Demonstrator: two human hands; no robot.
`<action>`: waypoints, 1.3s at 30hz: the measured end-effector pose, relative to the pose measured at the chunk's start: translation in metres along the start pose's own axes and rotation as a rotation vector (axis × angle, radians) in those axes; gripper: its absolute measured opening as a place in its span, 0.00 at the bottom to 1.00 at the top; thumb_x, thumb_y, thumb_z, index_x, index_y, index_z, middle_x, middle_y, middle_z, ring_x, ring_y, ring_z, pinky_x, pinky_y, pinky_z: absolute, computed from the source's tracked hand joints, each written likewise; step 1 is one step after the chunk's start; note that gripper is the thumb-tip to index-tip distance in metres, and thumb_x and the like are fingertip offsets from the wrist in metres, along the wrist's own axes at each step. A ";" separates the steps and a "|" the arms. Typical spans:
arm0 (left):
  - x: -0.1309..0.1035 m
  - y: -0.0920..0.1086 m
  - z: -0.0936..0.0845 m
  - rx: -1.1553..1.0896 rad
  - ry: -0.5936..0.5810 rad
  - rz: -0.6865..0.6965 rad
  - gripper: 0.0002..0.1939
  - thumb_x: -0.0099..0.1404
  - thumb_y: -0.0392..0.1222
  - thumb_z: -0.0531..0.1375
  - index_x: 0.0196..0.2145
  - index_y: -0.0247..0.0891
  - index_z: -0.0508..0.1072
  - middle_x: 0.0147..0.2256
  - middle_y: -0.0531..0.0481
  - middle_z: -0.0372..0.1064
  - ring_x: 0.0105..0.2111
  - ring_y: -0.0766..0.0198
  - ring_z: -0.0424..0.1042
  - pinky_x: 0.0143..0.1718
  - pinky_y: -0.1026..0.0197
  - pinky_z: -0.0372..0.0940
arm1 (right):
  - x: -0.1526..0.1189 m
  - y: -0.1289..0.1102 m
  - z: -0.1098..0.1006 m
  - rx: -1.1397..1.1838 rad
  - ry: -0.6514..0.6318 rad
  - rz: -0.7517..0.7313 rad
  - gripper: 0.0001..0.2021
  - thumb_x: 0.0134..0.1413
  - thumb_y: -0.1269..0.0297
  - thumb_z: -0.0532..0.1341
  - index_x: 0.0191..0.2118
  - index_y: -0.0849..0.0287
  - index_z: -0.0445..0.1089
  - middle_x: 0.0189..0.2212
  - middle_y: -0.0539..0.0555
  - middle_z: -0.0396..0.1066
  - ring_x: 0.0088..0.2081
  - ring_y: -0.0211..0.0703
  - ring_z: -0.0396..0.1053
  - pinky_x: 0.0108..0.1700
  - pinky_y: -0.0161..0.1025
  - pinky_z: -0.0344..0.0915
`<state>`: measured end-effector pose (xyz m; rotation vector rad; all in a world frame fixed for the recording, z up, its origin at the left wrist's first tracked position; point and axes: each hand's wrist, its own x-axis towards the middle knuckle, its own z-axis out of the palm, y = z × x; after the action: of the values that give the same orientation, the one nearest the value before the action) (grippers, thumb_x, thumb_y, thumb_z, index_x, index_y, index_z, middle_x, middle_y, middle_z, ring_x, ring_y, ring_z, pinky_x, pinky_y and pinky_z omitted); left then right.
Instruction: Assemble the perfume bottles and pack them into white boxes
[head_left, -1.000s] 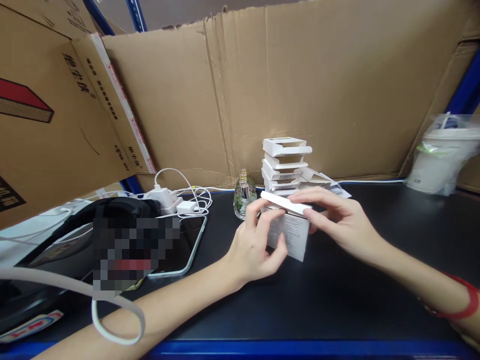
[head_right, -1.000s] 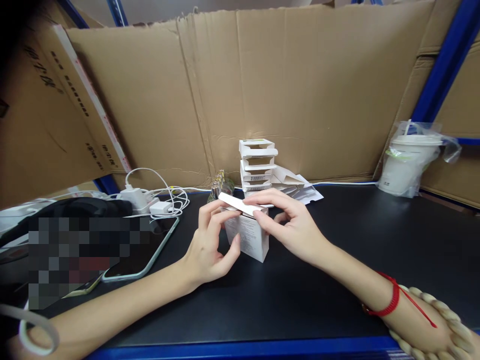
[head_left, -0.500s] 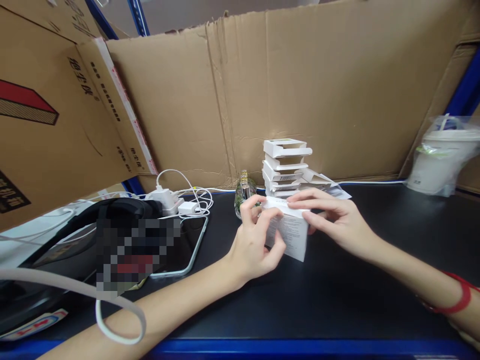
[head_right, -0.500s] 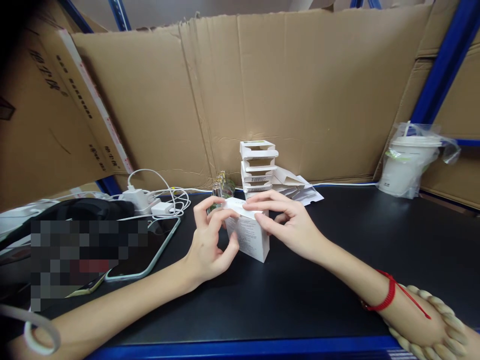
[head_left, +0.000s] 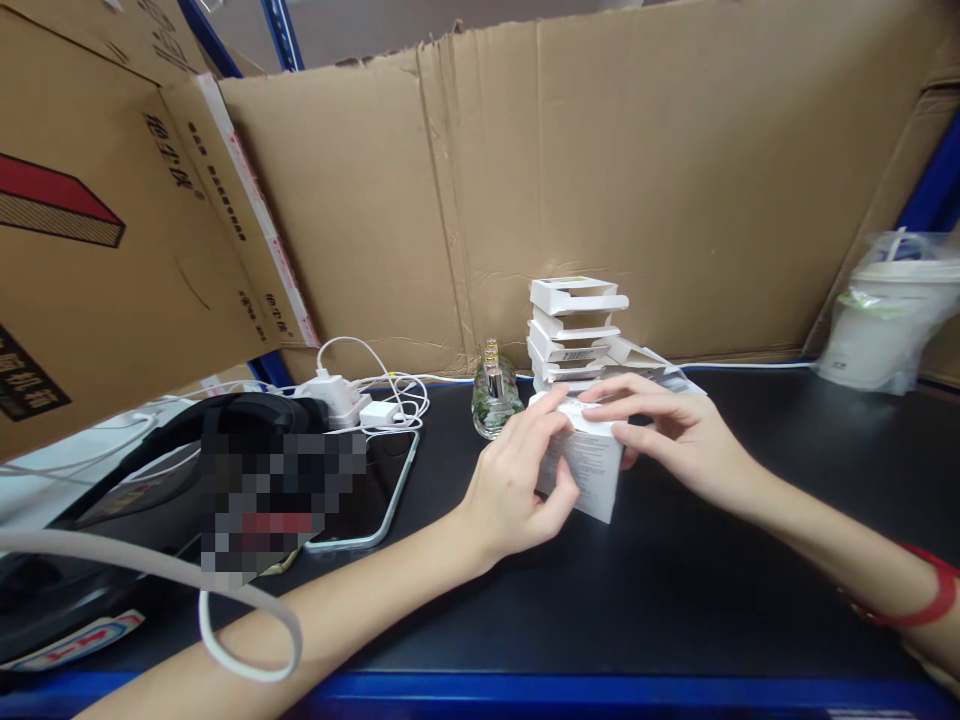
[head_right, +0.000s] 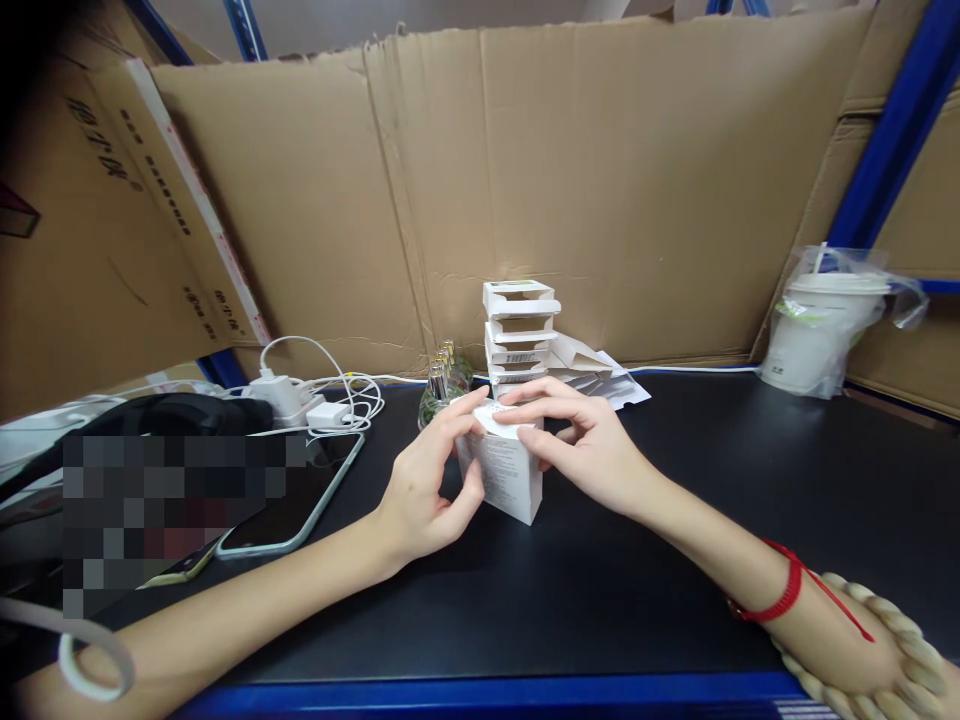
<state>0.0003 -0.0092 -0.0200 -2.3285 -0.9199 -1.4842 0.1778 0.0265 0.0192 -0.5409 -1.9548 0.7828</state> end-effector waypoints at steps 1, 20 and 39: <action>0.000 0.000 0.000 0.000 0.002 0.000 0.16 0.56 0.30 0.51 0.44 0.34 0.59 0.50 0.36 0.63 0.53 0.58 0.63 0.51 0.57 0.62 | 0.000 0.000 0.000 -0.005 0.000 0.002 0.11 0.48 0.70 0.60 0.36 0.50 0.76 0.39 0.54 0.68 0.34 0.37 0.69 0.20 0.27 0.68; -0.004 0.001 0.002 0.032 0.014 -0.046 0.16 0.58 0.31 0.51 0.45 0.37 0.61 0.53 0.38 0.48 0.40 0.63 0.68 0.38 0.60 0.68 | -0.003 0.009 -0.003 -0.089 -0.096 -0.043 0.12 0.58 0.60 0.53 0.44 0.55 0.69 0.44 0.57 0.63 0.45 0.45 0.65 0.22 0.28 0.68; -0.005 -0.007 0.001 0.059 -0.018 -0.007 0.22 0.58 0.31 0.50 0.51 0.39 0.57 0.42 0.45 0.57 0.39 0.65 0.68 0.33 0.65 0.69 | -0.002 0.008 -0.004 -0.231 -0.119 -0.060 0.13 0.52 0.62 0.58 0.44 0.55 0.71 0.40 0.56 0.66 0.36 0.39 0.67 0.22 0.28 0.65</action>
<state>-0.0052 -0.0050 -0.0257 -2.3030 -0.9639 -1.4217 0.1826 0.0323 0.0142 -0.5802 -2.1771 0.5663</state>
